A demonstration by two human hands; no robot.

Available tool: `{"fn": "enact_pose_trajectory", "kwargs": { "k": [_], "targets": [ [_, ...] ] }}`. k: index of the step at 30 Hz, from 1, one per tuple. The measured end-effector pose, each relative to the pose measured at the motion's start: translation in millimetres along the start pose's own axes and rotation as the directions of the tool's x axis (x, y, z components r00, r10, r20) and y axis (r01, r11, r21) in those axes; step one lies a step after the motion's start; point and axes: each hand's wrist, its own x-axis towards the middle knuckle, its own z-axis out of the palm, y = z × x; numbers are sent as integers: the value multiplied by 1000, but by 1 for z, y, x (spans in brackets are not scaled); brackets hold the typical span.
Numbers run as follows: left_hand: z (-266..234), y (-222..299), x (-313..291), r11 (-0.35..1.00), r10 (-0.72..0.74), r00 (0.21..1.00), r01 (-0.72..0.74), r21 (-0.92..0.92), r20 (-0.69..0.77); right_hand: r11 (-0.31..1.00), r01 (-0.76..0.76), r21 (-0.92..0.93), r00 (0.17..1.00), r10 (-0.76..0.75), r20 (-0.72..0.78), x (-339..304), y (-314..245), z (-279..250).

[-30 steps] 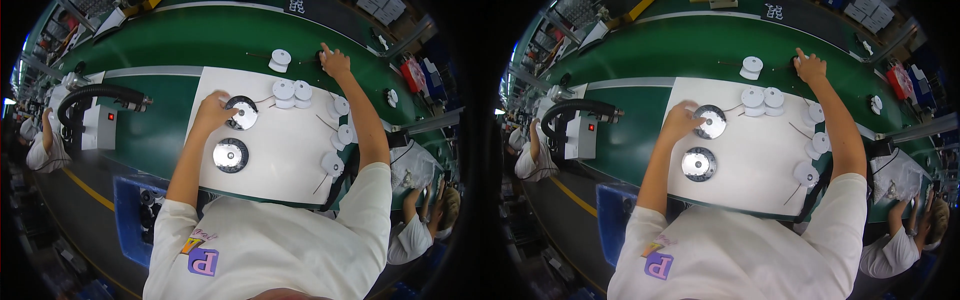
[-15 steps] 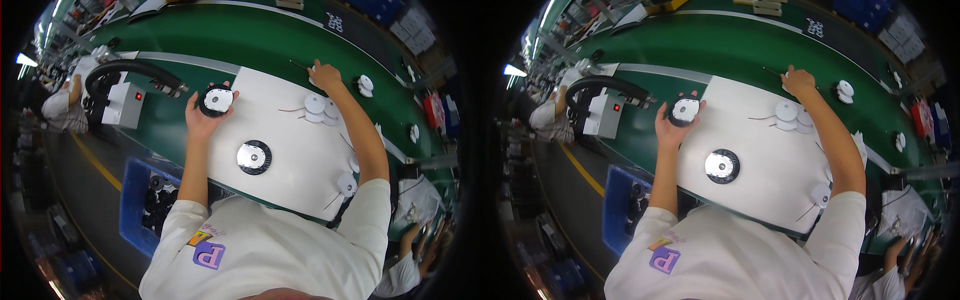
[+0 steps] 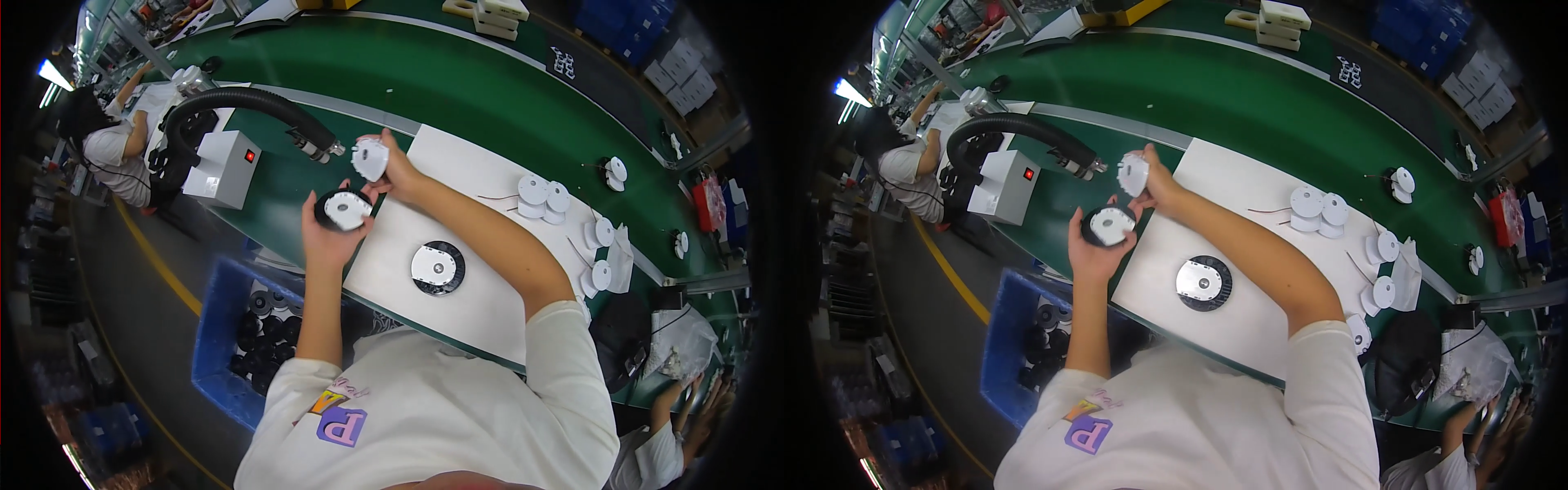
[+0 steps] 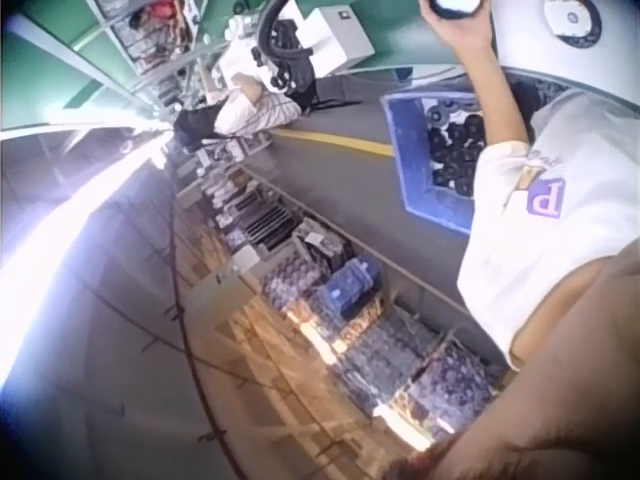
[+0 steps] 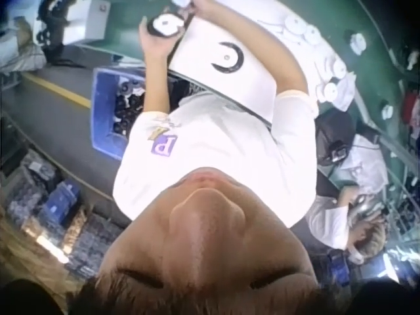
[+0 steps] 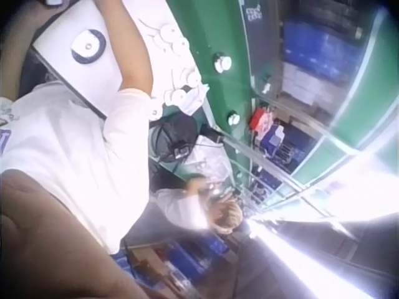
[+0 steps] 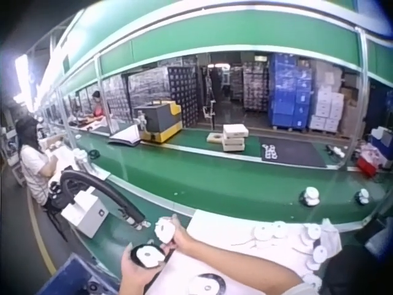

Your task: The person assembles LED light fixtures by hand, connecting wires to an LED light base and attaching a plastic cover.

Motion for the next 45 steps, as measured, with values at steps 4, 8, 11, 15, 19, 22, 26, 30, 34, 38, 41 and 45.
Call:
{"fn": "enact_pose_trajectory", "kwargs": {
  "k": [4, 8, 11, 15, 19, 22, 26, 30, 34, 38, 41, 45],
  "targets": [
    [-6, -2, -50, 990, 55, 998, -58, -131, -29, 986, -116, 120, 980, 94, 175, 7, 14, 9],
    [-8, 3, -80, 969, 241, 929, -245, 21, -280, 960, -101, 261, 957, 22, 291, -17, 9, 8],
    [-25, 18, -91, 983, 178, 978, -182, -29, -112, 937, -132, 322, 925, 1, 379, -22, 7, 2],
    [-33, 22, -87, 986, 162, 950, -143, -90, 267, 918, -150, 366, 957, 41, 288, -5, 14, 12],
    [-9, 10, -68, 960, 276, 947, -266, -83, 162, 895, -176, 411, 966, 77, 247, 24, 28, 13],
    [-9, 8, -45, 945, 327, 942, -327, -19, 77, 880, -185, 437, 978, 120, 172, 4, 20, 18],
    [-4, 14, -12, 938, 334, 939, -339, 66, 77, 860, -186, 475, 959, 55, 277, -38, 5, 5],
    [23, 30, 37, 965, 260, 965, -259, -31, 24, 915, -41, 401, 948, -91, 304, -91, -26, 15],
    [41, 6, 65, 986, 166, 975, -165, -21, 151, 940, 40, 339, 933, -157, 325, -144, -57, 29],
    [29, -37, 65, 987, 53, 968, -13, -161, 247, 895, 236, 378, 850, -379, 365, -175, -59, 13],
    [40, -70, 45, 992, -11, 965, 44, -119, 262, 842, 274, 465, 894, -401, 200, -194, -59, 13],
    [74, -96, 25, 999, 23, 965, -33, 32, 260, 850, 458, 261, 823, -516, 237, -196, -62, -11]
  ]
}}
